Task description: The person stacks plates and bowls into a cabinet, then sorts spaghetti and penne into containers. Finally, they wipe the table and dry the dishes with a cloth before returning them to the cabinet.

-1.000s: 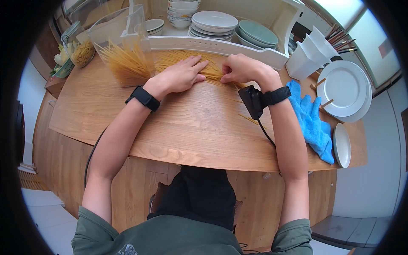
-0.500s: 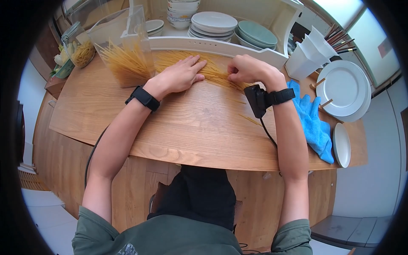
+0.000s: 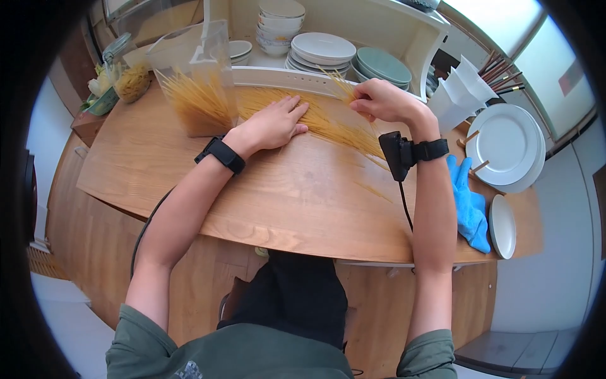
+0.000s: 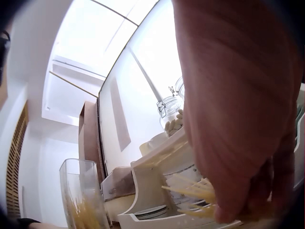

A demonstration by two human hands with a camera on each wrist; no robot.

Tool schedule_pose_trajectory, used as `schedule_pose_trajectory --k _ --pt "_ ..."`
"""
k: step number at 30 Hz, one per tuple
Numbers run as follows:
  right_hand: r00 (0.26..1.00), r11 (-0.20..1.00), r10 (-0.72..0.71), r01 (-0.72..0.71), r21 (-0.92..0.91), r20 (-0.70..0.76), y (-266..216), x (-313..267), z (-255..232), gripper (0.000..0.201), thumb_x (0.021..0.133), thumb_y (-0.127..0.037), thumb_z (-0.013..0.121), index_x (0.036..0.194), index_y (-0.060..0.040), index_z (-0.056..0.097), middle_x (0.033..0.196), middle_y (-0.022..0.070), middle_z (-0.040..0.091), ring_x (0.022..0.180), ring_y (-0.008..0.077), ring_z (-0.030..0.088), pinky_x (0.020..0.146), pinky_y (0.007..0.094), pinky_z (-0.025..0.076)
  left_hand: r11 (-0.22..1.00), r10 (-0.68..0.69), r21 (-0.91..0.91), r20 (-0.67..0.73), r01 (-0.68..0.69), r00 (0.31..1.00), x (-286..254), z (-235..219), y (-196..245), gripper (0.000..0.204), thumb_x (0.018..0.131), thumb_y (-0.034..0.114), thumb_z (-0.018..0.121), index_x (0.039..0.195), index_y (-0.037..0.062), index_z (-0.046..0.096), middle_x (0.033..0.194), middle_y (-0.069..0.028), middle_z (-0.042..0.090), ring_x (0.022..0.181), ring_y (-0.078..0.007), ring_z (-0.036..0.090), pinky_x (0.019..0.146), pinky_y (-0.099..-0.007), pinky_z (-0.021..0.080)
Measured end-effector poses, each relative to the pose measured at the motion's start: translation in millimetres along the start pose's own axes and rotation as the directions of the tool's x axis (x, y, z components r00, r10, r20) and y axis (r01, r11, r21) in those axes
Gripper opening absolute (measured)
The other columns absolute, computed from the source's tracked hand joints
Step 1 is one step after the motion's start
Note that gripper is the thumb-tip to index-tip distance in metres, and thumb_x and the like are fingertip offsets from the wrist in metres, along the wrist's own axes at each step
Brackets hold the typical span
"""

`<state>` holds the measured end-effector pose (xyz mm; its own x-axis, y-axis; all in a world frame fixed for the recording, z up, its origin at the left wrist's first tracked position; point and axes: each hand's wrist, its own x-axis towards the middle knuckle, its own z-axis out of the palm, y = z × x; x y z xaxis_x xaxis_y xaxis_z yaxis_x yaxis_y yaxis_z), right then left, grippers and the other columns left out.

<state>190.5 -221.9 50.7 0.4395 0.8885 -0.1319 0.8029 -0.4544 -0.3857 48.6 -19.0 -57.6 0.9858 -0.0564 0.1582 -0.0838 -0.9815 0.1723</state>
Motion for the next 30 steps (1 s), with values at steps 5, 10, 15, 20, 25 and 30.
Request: schedule_pose_trajectory --k 5,10,15,20,25,30 --pt "0.989 0.962 -0.129 0.143 0.234 -0.076 -4.5 15.3 -2.7 0.023 0.096 -0.02 0.059 0.085 0.0003 0.058 0.073 -0.0005 0.058 0.064 0.008 0.056 0.061 0.024 0.049 1.0 -0.013 0.027 -0.07 0.015 0.997 -1.5 1.6 1.6 0.064 0.097 0.041 0.048 0.142 -0.0025 0.035 0.149 -0.0271 0.03 0.14 -0.0393 0.028 0.113 -0.048 0.027" --pt "0.92 0.854 -0.24 0.352 0.383 -0.309 -41.5 26.9 -36.0 0.021 0.096 -0.02 0.059 0.089 -0.0006 0.062 0.077 -0.0002 0.06 0.067 0.0061 0.057 0.063 0.022 0.05 0.999 0.022 0.047 -0.097 -0.018 0.995 -2.3 2.0 6.1 0.07 0.094 0.046 0.051 0.141 -0.0026 0.035 0.149 -0.0271 0.029 0.14 -0.0395 0.027 0.112 -0.0528 0.027" --pt "0.797 0.7 -0.324 0.564 0.437 -0.51 -110.1 56.3 -79.7 0.023 0.097 -0.022 0.059 0.095 0.0006 0.064 0.08 0.0014 0.062 0.069 0.0069 0.058 0.069 0.0228 0.052 1.0 0.022 -0.001 -0.007 -0.022 1.0 -3.8 -0.3 10.2 0.065 0.096 0.05 0.045 0.144 0.0064 0.036 0.151 -0.024 0.029 0.141 -0.0383 0.026 0.112 -0.0529 0.026" --pt "0.711 0.57 -0.406 0.688 0.45 -0.574 -165.4 113.5 -93.7 0.023 0.096 -0.019 0.056 0.092 0.0018 0.065 0.079 0.0059 0.066 0.069 0.009 0.062 0.058 0.0222 0.05 1.0 0.016 0.01 -0.015 -0.015 1.0 -3.1 3.4 10.9 0.061 0.097 0.05 0.043 0.143 0.0101 0.039 0.151 -0.022 0.03 0.141 -0.0373 0.027 0.112 -0.0525 0.027" --pt "0.654 0.579 -0.401 0.724 0.375 -0.642 -199.2 134.0 -52.2 0.024 0.096 -0.02 0.06 0.097 0.003 0.065 0.08 0.0011 0.063 0.068 0.007 0.057 0.07 0.0229 0.052 0.999 0.032 0.029 -0.088 -0.03 0.996 -2.6 9.8 10.6 0.06 0.096 0.05 0.045 0.14 0.0093 0.043 0.145 -0.0207 0.038 0.137 -0.0365 0.034 0.109 -0.0517 0.031" --pt "0.658 0.657 -0.406 0.692 0.298 -0.634 -204.8 132.6 -24.2 0.024 0.094 -0.019 0.062 0.097 0.0037 0.066 0.078 0.0014 0.063 0.07 0.0065 0.057 0.067 0.0213 0.049 0.998 0.047 0.037 -0.162 -0.041 0.986 -2.5 14.4 10.3 0.053 0.092 0.048 0.053 0.126 0.0068 0.058 0.129 -0.0173 0.055 0.127 -0.0338 0.045 0.104 -0.0486 0.036"
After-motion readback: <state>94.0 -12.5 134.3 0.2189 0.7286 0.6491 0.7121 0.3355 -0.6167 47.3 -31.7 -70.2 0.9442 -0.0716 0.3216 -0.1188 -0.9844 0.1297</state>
